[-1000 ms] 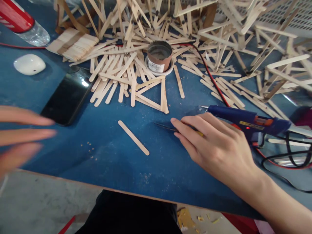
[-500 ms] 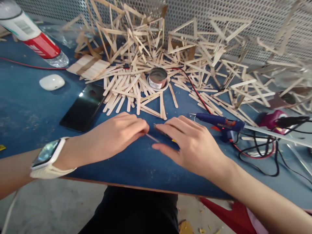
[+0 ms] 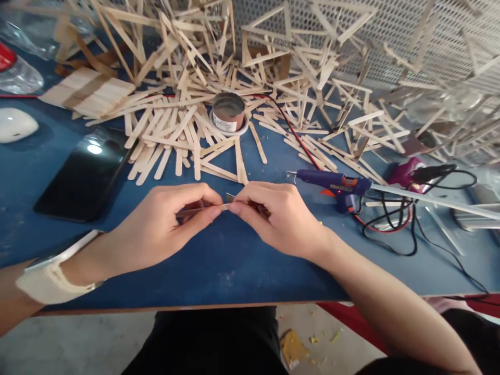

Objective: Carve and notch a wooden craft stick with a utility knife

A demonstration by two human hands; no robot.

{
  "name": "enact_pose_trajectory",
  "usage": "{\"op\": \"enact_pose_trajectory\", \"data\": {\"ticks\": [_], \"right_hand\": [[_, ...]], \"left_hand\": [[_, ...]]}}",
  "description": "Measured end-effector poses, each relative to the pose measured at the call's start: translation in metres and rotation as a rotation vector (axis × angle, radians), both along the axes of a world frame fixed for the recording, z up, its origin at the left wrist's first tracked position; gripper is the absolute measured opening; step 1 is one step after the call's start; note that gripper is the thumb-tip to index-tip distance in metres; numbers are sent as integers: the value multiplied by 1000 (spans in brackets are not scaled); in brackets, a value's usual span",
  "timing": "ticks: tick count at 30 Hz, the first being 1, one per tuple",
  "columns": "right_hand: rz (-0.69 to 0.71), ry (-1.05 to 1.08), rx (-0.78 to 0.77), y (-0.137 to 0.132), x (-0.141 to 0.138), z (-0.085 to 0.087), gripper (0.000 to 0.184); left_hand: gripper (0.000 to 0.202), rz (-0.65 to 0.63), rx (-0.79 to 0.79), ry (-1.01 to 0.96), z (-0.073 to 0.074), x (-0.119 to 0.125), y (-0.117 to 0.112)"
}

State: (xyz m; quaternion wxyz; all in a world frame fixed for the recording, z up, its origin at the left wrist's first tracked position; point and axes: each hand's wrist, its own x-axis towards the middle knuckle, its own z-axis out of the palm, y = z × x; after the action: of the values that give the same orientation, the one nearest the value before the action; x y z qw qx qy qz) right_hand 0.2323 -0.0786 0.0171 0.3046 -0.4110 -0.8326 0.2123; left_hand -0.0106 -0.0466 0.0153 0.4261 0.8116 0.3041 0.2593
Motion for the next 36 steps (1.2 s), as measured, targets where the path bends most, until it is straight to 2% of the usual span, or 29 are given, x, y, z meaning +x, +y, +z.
{"op": "enact_pose_trajectory", "data": {"ticks": [6, 13, 21, 29, 36], "right_hand": [[57, 53, 24, -6, 0, -4, 11], [57, 73, -84, -12, -3, 3, 15], [53, 122, -178, -12, -4, 3, 19], [68, 132, -219, -11, -4, 5, 24], [94, 194, -252, -8, -3, 5, 22]], "left_hand": [[8, -53, 6, -20, -3, 3, -3], [12, -67, -202, -28, 2, 2, -7], [17, -79, -447, 2, 6, 1, -3], [16, -39, -558, -53, 9, 7, -4], [9, -104, -603, -73, 8, 4, 3]]}}
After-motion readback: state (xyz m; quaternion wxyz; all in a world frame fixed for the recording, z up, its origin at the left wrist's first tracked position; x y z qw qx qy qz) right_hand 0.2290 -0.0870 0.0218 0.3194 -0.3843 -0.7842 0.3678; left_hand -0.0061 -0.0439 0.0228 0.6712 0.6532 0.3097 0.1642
